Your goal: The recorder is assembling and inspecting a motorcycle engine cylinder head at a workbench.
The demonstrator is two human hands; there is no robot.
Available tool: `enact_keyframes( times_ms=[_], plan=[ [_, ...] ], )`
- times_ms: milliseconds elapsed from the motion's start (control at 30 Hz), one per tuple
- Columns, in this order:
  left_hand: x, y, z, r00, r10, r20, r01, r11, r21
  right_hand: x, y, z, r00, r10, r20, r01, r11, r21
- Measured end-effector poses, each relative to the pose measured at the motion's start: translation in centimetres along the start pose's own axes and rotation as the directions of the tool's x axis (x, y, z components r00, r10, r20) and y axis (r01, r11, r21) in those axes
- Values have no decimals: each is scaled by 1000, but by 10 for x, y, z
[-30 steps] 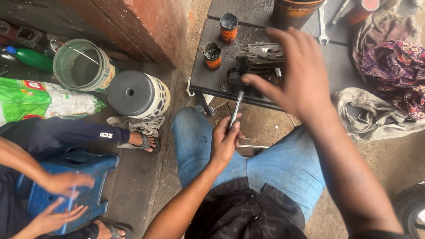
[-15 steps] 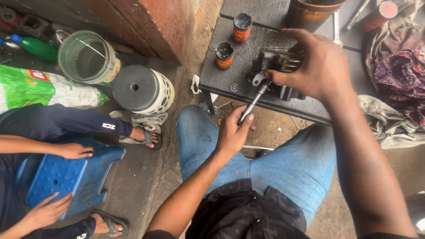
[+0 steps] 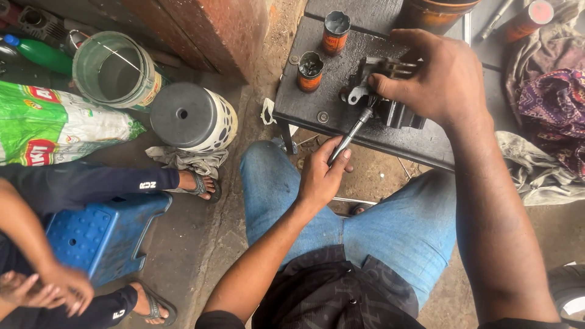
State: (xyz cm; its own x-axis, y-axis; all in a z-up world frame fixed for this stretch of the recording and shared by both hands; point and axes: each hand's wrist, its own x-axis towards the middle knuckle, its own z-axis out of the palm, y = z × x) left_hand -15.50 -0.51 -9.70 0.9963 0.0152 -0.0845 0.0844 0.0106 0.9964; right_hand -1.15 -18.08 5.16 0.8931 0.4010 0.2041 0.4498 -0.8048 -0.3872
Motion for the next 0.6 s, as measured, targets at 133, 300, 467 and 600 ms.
enact_keyframes(
  times_ms=[133, 300, 467, 600],
  plan=[
    [9, -8, -3, 999, -42, 13, 43, 995, -89, 6, 1, -1, 1000, -10, -9, 10, 1000, -1],
    [22, 6, -7, 972, -143, 185, 188, 948, -255, 7, 1, -2, 996, 76, 45, -75, 997, -7],
    [18, 10, -1, 985, -145, 95, 152, 985, -80, 4, 2, 0, 1000, 20, -1, -20, 1000, -16],
    [17, 1, 0, 988, -132, 79, 143, 978, -149, 0, 0, -1, 999, -39, -8, 38, 996, -75]
  ],
)
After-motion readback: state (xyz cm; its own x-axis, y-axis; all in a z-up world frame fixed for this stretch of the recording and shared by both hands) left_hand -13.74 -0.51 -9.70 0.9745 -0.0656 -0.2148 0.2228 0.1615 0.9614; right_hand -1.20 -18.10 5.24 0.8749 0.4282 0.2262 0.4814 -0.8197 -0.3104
